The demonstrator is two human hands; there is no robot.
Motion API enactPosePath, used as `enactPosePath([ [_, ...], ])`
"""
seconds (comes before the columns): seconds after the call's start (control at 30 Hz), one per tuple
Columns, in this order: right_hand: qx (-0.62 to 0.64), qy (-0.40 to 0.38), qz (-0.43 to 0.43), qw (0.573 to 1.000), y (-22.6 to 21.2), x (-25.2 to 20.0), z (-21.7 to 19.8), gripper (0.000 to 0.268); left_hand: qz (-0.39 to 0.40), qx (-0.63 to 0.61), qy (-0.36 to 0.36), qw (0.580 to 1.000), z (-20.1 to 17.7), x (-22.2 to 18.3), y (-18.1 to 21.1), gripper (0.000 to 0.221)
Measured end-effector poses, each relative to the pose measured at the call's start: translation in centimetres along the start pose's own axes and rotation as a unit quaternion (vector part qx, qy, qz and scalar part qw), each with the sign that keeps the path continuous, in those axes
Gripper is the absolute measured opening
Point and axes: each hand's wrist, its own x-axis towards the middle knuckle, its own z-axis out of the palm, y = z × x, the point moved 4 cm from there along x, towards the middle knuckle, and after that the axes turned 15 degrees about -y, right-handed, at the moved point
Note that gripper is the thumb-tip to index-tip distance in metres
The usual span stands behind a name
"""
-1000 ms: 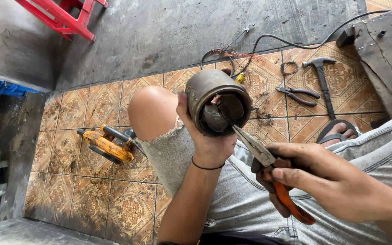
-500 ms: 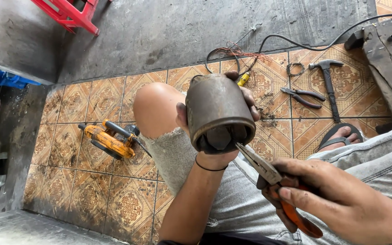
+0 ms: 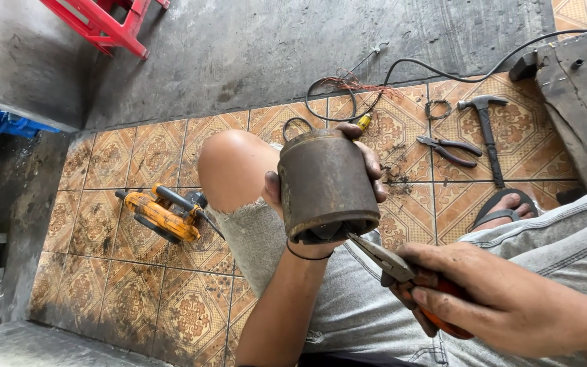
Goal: Dismantling an electric motor stator to extract copper wire using hand tools like pliers, a hammer, and a screwdriver.
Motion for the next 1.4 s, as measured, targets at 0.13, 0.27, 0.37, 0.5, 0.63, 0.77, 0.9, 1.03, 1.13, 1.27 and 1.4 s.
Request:
enactPosePath([
  [0.13, -0.019, -0.017, 0.004, 1.0, -0.5, 0.4, -1.0, 0.02, 0.0, 0.004, -0.02, 1.0, -0.4, 0.2, 0.4, 0.101],
  [0.27, -0.156, -0.045, 0.117, 0.98, -0.1, 0.0, -3.1, 0.014, 0.05, 0.138, -0.012, 0.989, 1.3, 1.4, 1.7, 0.118],
  [0.37, -0.231, -0.051, 0.231, 0.944, 0.5, -0.4, -3.8, 0.011, 0.067, 0.42, 0.073, 0.902, 2.7, 1.5, 3.0, 0.112],
  [0.5, -0.353, -0.096, 0.202, 0.908, 1.8, -0.3, -3.2, 0.008, 0.076, 0.705, 0.103, 0.697, 6.4, 2.3, 3.8, 0.09],
  [0.63, -0.325, -0.132, 0.188, 0.917, 1.8, 0.0, -2.5, 0.013, 0.1, 0.713, 0.068, 0.691, 6.6, 1.8, 3.8, 0.09],
  [0.77, -0.325, -0.138, 0.185, 0.917, 2.2, 0.3, -2.5, 0.024, 0.118, 0.728, 0.022, 0.676, 6.9, 1.7, 4.2, 0.087],
  [0.9, -0.325, -0.145, 0.148, 0.923, 2.4, 0.4, -2.3, 0.029, 0.126, 0.736, 0.008, 0.665, 7.0, 1.5, 4.5, 0.084],
  [1.03, -0.321, -0.15, 0.136, 0.925, 2.0, 0.6, -2.0, 0.025, 0.121, 0.754, 0.007, 0.646, 6.9, 1.1, 4.6, 0.077],
  [1.13, -0.326, -0.147, 0.127, 0.925, 2.1, 0.7, -2.0, 0.021, 0.117, 0.748, -0.005, 0.653, 6.7, 0.9, 4.5, 0.076],
  [1.27, -0.317, -0.159, 0.115, 0.928, 1.9, 0.8, -1.7, 0.018, 0.107, 0.726, -0.028, 0.678, 6.4, 0.6, 4.2, 0.063],
  [1.4, -0.317, -0.168, 0.108, 0.927, 1.9, 0.8, -1.6, 0.027, 0.104, 0.73, -0.054, 0.673, 6.7, 0.5, 4.0, 0.056],
])
